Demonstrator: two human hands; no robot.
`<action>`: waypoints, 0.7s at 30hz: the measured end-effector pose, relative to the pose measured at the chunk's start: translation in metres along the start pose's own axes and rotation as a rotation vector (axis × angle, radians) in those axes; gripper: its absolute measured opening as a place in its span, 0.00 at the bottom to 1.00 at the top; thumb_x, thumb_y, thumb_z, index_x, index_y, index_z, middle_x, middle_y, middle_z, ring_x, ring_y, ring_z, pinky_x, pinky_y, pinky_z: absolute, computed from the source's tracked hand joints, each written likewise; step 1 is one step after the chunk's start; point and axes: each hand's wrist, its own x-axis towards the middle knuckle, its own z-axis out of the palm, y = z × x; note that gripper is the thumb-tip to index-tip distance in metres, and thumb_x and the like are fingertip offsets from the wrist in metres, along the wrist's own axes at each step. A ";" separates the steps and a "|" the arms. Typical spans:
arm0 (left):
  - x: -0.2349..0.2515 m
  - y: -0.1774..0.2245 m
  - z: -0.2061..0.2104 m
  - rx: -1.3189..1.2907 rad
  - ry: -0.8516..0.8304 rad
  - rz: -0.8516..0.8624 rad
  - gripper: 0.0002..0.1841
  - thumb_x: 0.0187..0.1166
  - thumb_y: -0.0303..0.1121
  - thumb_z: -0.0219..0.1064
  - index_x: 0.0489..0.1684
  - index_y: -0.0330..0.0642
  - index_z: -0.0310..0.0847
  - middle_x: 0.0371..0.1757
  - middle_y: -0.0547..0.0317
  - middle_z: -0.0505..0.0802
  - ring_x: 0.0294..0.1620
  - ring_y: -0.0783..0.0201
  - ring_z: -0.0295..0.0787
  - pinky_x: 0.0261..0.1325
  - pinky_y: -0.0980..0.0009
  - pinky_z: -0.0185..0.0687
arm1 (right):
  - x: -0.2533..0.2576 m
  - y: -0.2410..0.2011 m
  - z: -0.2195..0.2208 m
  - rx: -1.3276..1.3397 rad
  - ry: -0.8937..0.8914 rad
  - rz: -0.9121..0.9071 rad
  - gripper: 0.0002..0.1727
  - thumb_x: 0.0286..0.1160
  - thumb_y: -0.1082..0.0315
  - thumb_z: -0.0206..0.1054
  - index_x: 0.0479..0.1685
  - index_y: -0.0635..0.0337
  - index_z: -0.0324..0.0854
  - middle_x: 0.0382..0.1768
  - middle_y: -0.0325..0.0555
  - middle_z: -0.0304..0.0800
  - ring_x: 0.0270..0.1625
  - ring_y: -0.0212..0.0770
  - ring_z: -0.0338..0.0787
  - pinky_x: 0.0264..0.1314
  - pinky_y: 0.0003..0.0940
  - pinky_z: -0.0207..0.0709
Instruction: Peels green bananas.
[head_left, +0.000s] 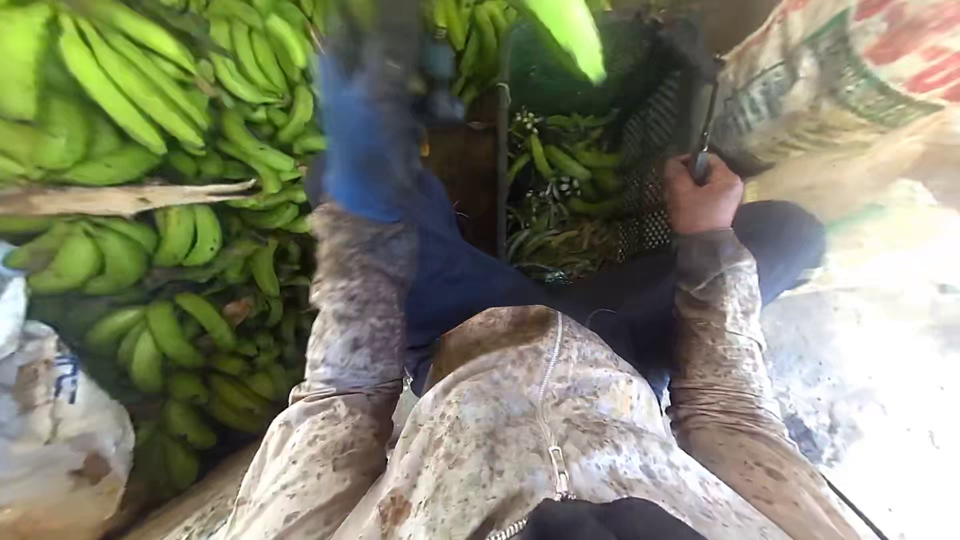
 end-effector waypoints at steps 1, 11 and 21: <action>0.004 -0.025 0.020 -0.001 -0.031 -0.115 0.12 0.91 0.36 0.57 0.58 0.35 0.72 0.29 0.58 0.89 0.24 0.60 0.87 0.31 0.61 0.92 | -0.002 0.003 0.001 0.081 0.044 0.016 0.23 0.81 0.51 0.68 0.60 0.61 0.86 0.44 0.48 0.91 0.40 0.34 0.88 0.51 0.37 0.83; -0.035 -0.184 0.020 1.060 -0.488 -0.503 0.32 0.77 0.50 0.73 0.78 0.46 0.75 0.63 0.41 0.91 0.67 0.42 0.87 0.72 0.36 0.76 | -0.092 -0.036 0.075 0.390 -0.319 -0.005 0.26 0.91 0.52 0.50 0.72 0.63 0.77 0.32 0.45 0.86 0.30 0.40 0.85 0.37 0.42 0.84; -0.049 -0.171 0.030 1.257 -0.408 -0.468 0.29 0.80 0.49 0.68 0.78 0.47 0.74 0.63 0.44 0.91 0.67 0.44 0.87 0.71 0.38 0.77 | -0.096 -0.049 0.103 -0.071 -0.626 0.064 0.27 0.96 0.49 0.46 0.60 0.67 0.79 0.45 0.63 0.89 0.52 0.60 0.91 0.60 0.60 0.80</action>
